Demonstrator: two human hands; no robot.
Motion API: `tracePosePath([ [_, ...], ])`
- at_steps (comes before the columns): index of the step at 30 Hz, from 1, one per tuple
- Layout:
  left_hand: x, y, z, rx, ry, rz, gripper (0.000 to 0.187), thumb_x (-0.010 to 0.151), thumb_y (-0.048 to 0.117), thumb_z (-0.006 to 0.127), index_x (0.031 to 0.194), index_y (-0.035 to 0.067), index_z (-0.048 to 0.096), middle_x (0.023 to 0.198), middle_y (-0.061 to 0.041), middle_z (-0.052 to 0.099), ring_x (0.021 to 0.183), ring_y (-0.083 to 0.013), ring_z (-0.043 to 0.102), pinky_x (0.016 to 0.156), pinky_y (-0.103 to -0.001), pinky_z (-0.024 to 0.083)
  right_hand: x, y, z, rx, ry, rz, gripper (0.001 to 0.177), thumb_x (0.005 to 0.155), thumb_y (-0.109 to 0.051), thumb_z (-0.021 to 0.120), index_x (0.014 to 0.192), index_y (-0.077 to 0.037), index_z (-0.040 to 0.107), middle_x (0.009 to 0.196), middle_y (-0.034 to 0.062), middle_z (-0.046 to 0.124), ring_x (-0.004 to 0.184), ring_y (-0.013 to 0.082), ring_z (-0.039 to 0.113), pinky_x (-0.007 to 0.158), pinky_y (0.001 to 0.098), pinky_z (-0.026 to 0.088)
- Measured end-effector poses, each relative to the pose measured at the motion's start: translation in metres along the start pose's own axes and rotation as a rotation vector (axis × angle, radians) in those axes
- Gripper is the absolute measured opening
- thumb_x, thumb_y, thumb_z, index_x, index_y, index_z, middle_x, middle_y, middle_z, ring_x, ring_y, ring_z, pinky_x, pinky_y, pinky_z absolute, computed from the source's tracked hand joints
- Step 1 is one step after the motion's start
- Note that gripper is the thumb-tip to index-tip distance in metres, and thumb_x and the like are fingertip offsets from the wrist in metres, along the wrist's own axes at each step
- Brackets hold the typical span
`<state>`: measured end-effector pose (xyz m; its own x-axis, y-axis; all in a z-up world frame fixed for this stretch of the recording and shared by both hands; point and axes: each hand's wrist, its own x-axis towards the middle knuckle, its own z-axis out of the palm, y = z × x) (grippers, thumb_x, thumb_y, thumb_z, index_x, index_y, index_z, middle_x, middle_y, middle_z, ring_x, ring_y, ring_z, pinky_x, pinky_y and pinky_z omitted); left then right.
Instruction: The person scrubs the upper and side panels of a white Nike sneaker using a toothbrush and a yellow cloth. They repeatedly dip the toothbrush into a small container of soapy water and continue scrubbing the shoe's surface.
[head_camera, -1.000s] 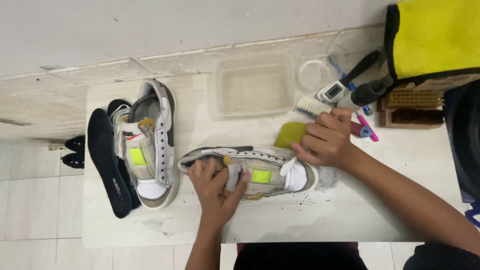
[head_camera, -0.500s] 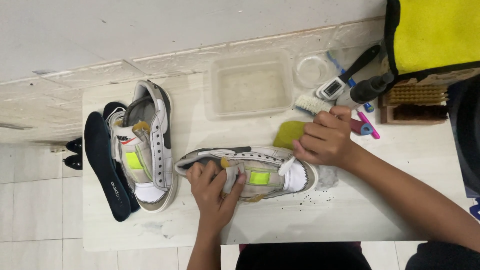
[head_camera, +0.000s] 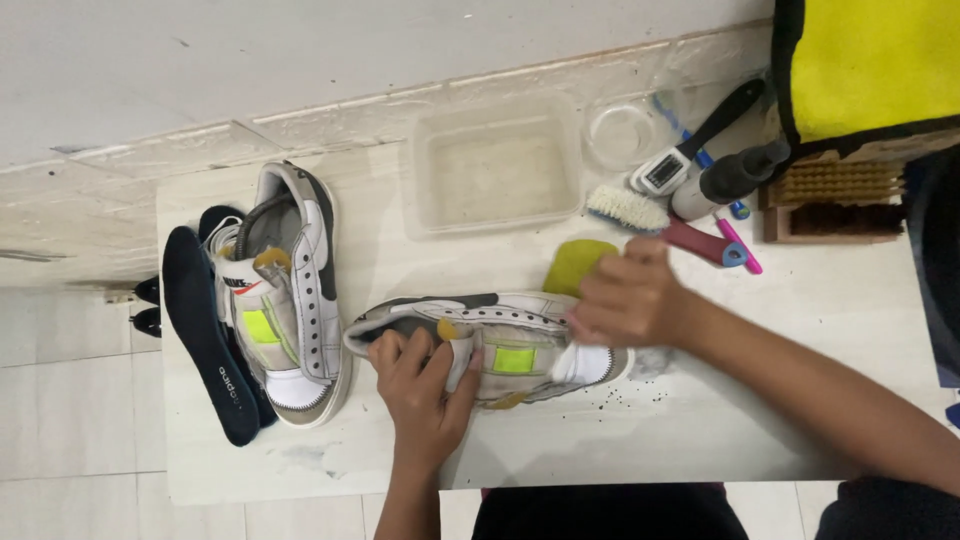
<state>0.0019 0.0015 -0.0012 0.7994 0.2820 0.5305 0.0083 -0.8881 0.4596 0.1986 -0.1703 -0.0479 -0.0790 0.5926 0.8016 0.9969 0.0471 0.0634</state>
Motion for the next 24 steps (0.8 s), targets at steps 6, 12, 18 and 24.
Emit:
tracePosePath([
  [6,-0.002,-0.001,-0.002,0.028,-0.021,0.012,0.032,0.089,0.019,0.060,0.066,0.007,0.042,0.066,-0.003,0.035,0.066,-0.0230,0.028,0.067,-0.037,0.023,0.013,-0.013,-0.002,0.074,-0.019,-0.011,0.035,0.082,-0.015,0.064,0.061,-0.018,0.037,0.061,-0.0053,0.044,0.060,0.0145,0.039,0.069,0.0314,0.023],
  [12,-0.002,-0.003,0.000,0.029,-0.017,0.020,0.028,0.087,0.016,0.060,0.067,0.005,0.045,0.066,-0.003,0.037,0.067,-0.0231,0.030,0.066,-0.037,0.023,-0.012,0.008,0.001,-0.062,-0.017,0.042,0.028,0.089,-0.018,0.056,0.064,-0.021,0.045,0.063,0.0026,0.047,0.074,0.0204,0.042,0.080,0.0367,0.026],
  [18,-0.003,-0.003,0.002,0.037,-0.011,0.028,0.028,0.087,0.015,0.061,0.066,0.005,0.046,0.066,-0.004,0.038,0.067,-0.0235,0.029,0.066,-0.037,0.024,0.012,0.003,-0.012,-0.068,-0.018,-0.053,0.032,0.088,-0.017,0.060,0.064,-0.020,0.039,0.064,-0.0063,0.053,0.059,0.0131,0.041,0.062,0.0317,0.018],
  [24,-0.003,-0.003,0.002,0.055,0.002,0.035,0.029,0.088,0.015,0.059,0.065,0.006,0.045,0.066,-0.004,0.039,0.065,-0.0233,0.029,0.066,-0.037,0.024,0.012,-0.015,-0.013,-0.137,0.084,-0.200,0.036,0.093,-0.020,0.052,0.061,-0.023,0.036,0.055,-0.0078,0.047,0.057,0.0088,0.037,0.060,0.0268,0.017],
])
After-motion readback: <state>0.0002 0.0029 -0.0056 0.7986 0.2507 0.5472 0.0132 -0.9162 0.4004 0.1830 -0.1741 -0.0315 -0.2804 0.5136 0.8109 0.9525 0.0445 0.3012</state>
